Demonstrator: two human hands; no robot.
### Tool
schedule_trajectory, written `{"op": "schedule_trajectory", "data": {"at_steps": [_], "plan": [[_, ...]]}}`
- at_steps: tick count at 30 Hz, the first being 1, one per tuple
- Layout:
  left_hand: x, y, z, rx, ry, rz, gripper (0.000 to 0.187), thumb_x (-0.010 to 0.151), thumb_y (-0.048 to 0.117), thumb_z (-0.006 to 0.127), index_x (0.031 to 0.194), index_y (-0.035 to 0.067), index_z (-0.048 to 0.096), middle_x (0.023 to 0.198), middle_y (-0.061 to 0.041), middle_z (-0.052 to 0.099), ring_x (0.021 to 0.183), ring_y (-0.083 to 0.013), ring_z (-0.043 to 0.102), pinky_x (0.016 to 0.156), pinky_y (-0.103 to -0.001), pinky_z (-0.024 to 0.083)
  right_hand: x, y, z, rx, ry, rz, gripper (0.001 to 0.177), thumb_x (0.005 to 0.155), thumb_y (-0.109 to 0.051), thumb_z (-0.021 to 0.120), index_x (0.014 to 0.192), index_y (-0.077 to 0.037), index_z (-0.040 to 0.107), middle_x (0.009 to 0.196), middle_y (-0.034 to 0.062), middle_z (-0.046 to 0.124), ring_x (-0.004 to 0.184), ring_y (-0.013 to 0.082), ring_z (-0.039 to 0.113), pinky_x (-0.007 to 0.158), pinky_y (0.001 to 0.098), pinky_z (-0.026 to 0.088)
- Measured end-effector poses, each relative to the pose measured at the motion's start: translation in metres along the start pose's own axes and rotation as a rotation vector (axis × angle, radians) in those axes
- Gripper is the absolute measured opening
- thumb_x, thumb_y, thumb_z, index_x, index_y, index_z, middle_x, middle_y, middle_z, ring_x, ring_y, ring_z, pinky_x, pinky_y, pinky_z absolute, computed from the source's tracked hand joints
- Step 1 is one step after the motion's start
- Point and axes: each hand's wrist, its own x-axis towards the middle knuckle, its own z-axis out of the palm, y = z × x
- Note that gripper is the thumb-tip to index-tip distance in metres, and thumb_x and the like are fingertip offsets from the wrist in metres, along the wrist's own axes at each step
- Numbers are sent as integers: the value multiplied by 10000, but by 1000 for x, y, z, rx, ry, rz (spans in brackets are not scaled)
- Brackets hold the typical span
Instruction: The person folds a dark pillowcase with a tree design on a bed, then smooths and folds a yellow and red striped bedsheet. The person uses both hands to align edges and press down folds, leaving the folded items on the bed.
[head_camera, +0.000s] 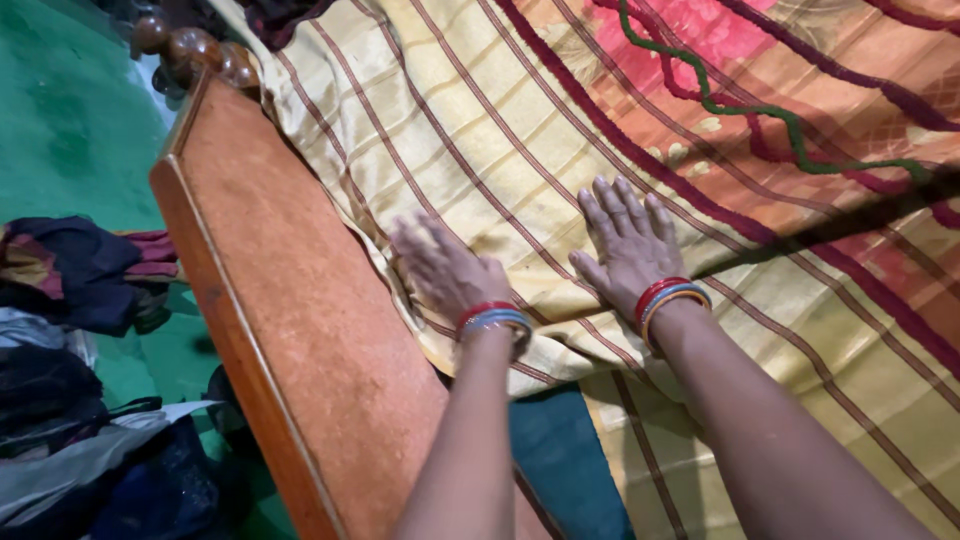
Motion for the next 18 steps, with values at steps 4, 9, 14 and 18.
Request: {"op": "schedule_trajectory", "data": {"at_steps": [4, 9, 14, 18], "plan": [[37, -29, 35, -574, -199, -361, 1325, 671, 535, 872, 1572, -81, 121, 1631, -324, 176, 1496, -420, 253, 1225, -462, 233, 4, -1, -2, 16, 25, -7, 793, 950, -565, 447, 1616, -186, 244, 1697, 56, 189, 1566, 236, 119, 1242, 467, 34], [59, -46, 59, -581, -294, -276, 1436, 581, 599, 933, 1537, -139, 156, 1588, -341, 257, 1514, -426, 245, 1264, -452, 204, -1, 0, -7, 35, 21, -31, 788, 957, -550, 453, 1620, -175, 251, 1693, 76, 213, 1566, 245, 140, 1243, 461, 48], [71, -45, 50, -541, -433, -349, 1458, 531, 620, 930, 1535, -99, 155, 1594, -301, 262, 1505, -397, 258, 1239, -427, 234, -5, 8, -14, 44, -9, -63, 776, 957, -549, 456, 1612, -184, 256, 1681, 73, 238, 1557, 242, 164, 1243, 434, 70], [58, -36, 34, -478, -280, -288, 1458, 578, 687, 922, 1527, -112, 158, 1606, -313, 240, 1530, -394, 245, 1288, -437, 204, -6, 8, -11, 12, -2, -89, 775, 966, -544, 449, 1613, -166, 254, 1678, 87, 243, 1550, 252, 172, 1232, 436, 81]]}}
